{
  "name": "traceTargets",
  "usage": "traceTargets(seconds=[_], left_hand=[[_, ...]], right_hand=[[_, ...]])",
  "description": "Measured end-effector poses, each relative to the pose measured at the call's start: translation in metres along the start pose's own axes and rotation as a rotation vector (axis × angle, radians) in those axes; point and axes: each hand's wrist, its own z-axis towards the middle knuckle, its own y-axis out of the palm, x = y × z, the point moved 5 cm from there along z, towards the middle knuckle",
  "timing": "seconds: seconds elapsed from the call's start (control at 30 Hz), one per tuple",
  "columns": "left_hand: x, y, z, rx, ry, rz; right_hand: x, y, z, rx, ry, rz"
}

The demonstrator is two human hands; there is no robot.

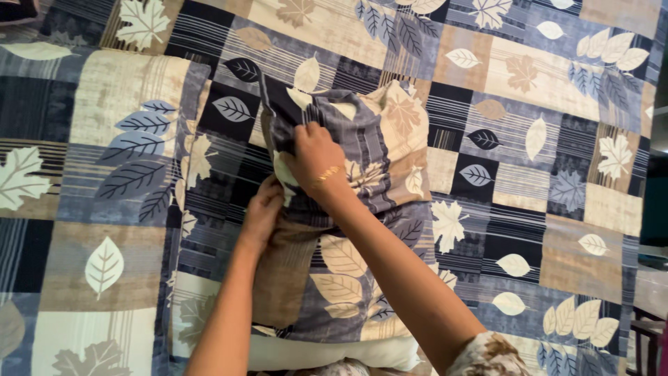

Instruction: The person inserts a white pillow insert into a patterned pillowcase on a bed, then smooths and adjusts the finished pillow. The person also briefly handles a second decorative pillow.

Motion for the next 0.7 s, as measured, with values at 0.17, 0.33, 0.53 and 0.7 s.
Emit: traceTargets(seconds=[0.17,0.33,0.53,0.7], left_hand=[[0.000,-0.003,0.039,0.232,-0.515,-0.319],[0.002,0.011,0.076,0.203,-0.788,-0.209],[-0.016,0.050,0.100,-0.001,-0.414,-0.366],[-0.002,0.067,0.062,-0.067,-0.609,-0.329]], right_hand=[[0.006,0.011,0.001,-0.078,0.012,0.095],[0.020,-0.008,-0.011,-0.290,0.014,0.460],[0.065,-0.039,0.010,-0.259,0.305,0.530],[0.110,-0.056,0.070,0.170,0.024,0.443]])
